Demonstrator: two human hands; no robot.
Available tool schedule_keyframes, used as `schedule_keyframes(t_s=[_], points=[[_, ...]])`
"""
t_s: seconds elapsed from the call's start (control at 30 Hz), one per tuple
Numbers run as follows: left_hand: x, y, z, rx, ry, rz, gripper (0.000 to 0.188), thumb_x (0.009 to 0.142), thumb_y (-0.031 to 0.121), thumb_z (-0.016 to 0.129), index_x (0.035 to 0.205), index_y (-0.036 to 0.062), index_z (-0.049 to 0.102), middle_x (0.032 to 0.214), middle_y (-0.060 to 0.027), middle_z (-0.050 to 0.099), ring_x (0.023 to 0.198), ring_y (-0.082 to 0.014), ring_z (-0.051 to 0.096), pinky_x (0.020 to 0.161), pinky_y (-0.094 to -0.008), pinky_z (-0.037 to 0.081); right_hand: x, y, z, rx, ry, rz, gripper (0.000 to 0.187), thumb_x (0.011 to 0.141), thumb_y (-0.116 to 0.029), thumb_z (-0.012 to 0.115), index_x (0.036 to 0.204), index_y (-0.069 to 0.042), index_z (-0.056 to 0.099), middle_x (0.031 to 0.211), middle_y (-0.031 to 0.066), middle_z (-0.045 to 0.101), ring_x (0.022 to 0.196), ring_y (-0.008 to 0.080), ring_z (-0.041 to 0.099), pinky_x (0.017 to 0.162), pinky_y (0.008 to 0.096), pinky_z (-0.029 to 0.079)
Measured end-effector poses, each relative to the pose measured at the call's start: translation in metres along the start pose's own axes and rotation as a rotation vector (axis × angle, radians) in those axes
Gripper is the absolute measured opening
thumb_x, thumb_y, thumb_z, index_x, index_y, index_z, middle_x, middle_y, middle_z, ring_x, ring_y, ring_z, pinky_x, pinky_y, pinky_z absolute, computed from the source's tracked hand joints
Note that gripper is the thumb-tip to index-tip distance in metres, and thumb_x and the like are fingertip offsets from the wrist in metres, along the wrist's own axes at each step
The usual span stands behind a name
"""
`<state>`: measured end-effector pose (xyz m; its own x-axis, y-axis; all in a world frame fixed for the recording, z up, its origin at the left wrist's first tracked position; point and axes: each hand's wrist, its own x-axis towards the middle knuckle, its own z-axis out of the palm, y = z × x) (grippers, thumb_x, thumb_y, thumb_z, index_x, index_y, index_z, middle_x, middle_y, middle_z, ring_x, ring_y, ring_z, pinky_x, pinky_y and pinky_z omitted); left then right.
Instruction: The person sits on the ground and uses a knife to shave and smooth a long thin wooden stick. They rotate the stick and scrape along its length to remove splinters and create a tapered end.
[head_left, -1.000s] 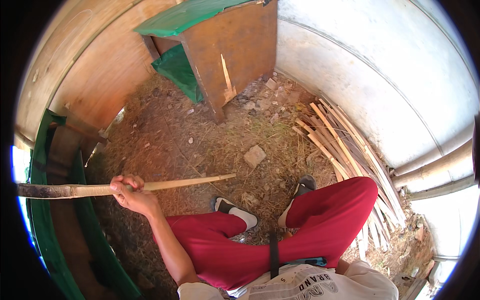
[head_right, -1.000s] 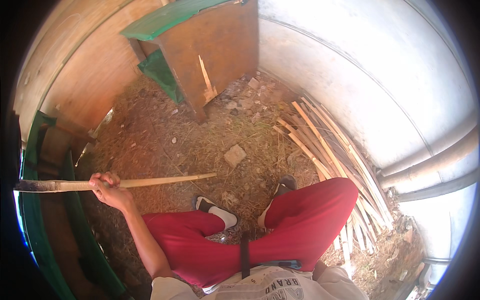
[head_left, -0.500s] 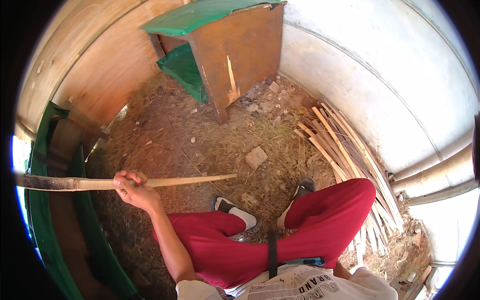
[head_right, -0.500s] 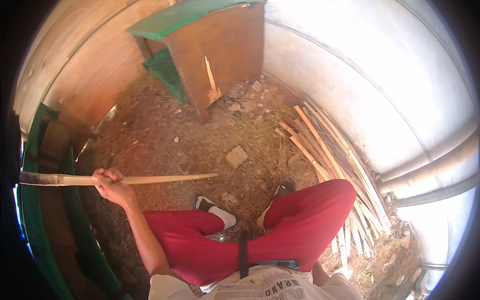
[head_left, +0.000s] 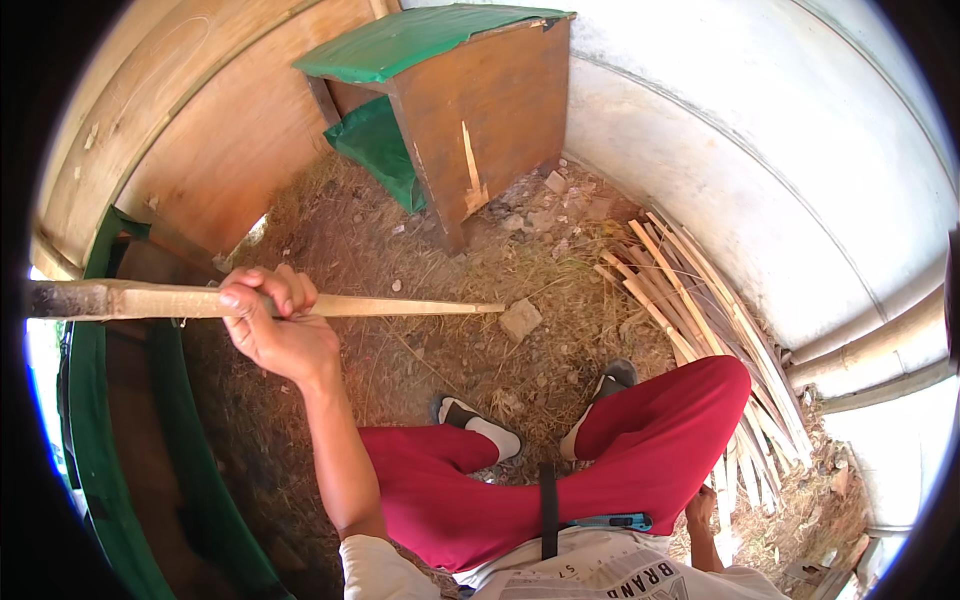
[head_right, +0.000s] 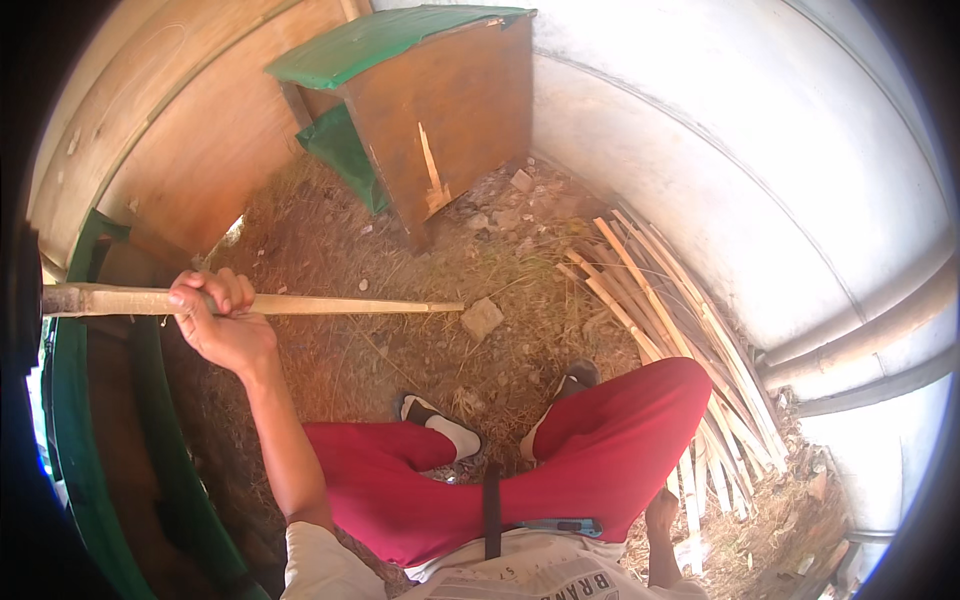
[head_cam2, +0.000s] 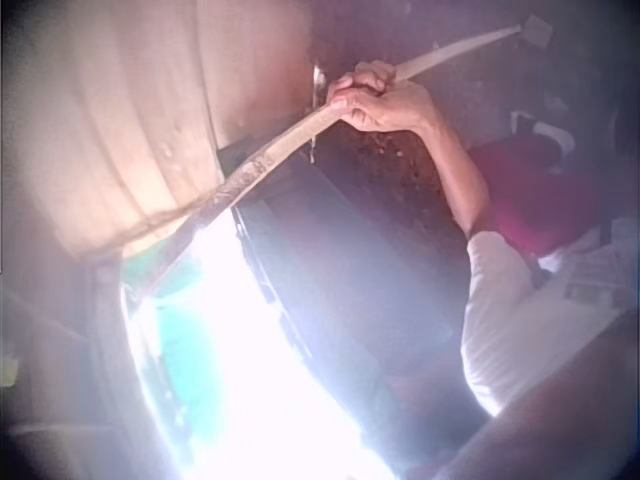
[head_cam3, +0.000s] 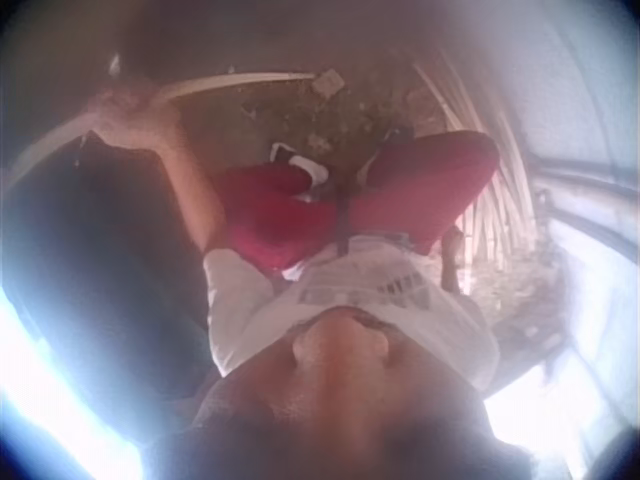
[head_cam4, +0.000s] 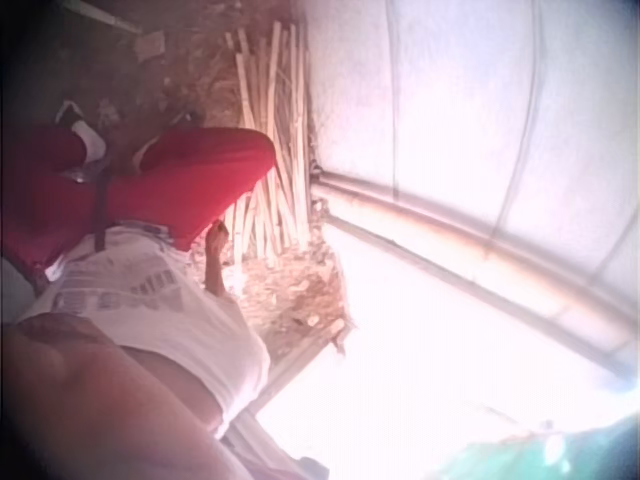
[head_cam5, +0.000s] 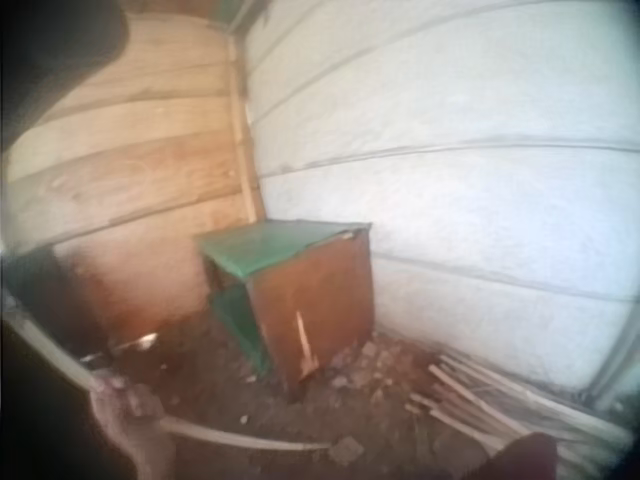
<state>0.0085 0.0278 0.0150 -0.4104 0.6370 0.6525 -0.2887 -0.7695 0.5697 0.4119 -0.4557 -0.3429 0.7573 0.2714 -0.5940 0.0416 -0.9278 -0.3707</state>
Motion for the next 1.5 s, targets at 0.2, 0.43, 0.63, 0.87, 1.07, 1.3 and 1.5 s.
schedule_keyframes(t_s=[0.2, 0.43, 0.63, 0.87, 1.07, 1.3, 1.5], points=[[-0.018, -0.040, 0.017, -0.112, -0.138, -0.082, 0.034, 0.102, 0.036, 0.056, 0.089, 0.0045, 0.054, 0.057, 0.0018, 0.033, 0.049, -0.0082, 0.026, 0.045, -0.0256, 0.020, 0.019, 0.018, -0.049, 0.213, 0.821, -0.233, 0.055, 0.103, -0.046, 0.046, 0.105, 0.002, 0.073, 0.072, 0.0113, 0.065, 0.050, 0.0154, 0.042, 0.049, 0.0372, 0.031], [-0.024, -0.071, 0.037, -0.208, -0.353, -0.141, 0.030, 0.105, 0.030, 0.051, 0.087, 0.0060, 0.056, 0.056, 0.0028, 0.034, 0.046, -0.0072, 0.026, 0.041, -0.0261, 0.019, -0.031, -0.176, -0.147, 0.651, 0.679, -0.610, 0.046, 0.106, -0.042, 0.044, 0.113, -0.003, 0.067, 0.055, -0.0080, 0.034, 0.045, 0.0042, 0.026, 0.043, 0.0248, 0.022], [-0.021, -0.079, 0.070, -0.258, -0.535, -0.256, 0.034, 0.105, 0.032, 0.050, 0.080, 0.0080, 0.051, 0.056, 0.0037, 0.032, 0.046, -0.0081, 0.022, 0.042, -0.0280, 0.017, -0.070, -0.316, -0.096, 0.404, 0.280, -0.697, 0.037, 0.105, -0.035, 0.051, 0.103, -0.005, 0.072, 0.055, -0.0009, 0.045, 0.051, 0.0099, 0.041, 0.049, 0.0335, 0.033], [-0.024, -0.092, 0.096, -0.189, -0.410, -0.294, 0.044, 0.102, 0.041, 0.055, 0.077, 0.0061, 0.044, 0.057, 0.0028, 0.028, 0.046, -0.0076, 0.021, 0.044, -0.0276, 0.015, -0.057, -0.385, 0.061, 0.225, -0.187, -0.893, 0.038, 0.101, -0.034, 0.055, 0.094, 0.002, 0.067, 0.067, 0.0219, 0.058, 0.063, 0.0368, 0.056, 0.063, 0.0456, 0.045], [-0.015, -0.101, 0.102, -0.159, -0.321, -0.232, 0.040, 0.103, 0.034, 0.055, 0.077, 0.0048, 0.046, 0.058, 0.0026, 0.031, 0.045, -0.0059, 0.022, 0.042, -0.0264, 0.016, -0.076, -0.406, 0.116, 0.204, -0.286, -0.856, 0.033, 0.101, -0.029, 0.051, 0.099, 0.002, 0.064, 0.077, 0.0288, 0.063, 0.078, 0.0488, 0.062, 0.071, 0.0532, 0.047], [-0.013, -0.102, 0.100, -0.125, -0.261, -0.221, 0.042, 0.102, 0.035, 0.057, 0.076, 0.0055, 0.046, 0.058, 0.0028, 0.033, 0.045, -0.0053, 0.024, 0.042, -0.0263, 0.017, -0.061, -0.379, 0.147, 0.137, -0.285, -0.840, 0.034, 0.102, -0.029, 0.050, 0.101, 0.002, 0.063, 0.074, 0.0292, 0.062, 0.074, 0.0512, 0.061, 0.067, 0.0562, 0.046], [-0.009, -0.096, 0.093, -0.096, -0.226, -0.207, 0.041, 0.102, 0.034, 0.057, 0.076, 0.0053, 0.046, 0.054, 0.0038, 0.030, 0.044, -0.0057, 0.023, 0.041, -0.0271, 0.017, -0.096, -0.400, 0.125, 0.224, -0.326, -0.905, 0.035, 0.103, -0.030, 0.049, 0.101, 0.002, 0.064, 0.073, 0.0307, 0.061, 0.075, 0.0515, 0.060, 0.067, 0.0560, 0.046]])
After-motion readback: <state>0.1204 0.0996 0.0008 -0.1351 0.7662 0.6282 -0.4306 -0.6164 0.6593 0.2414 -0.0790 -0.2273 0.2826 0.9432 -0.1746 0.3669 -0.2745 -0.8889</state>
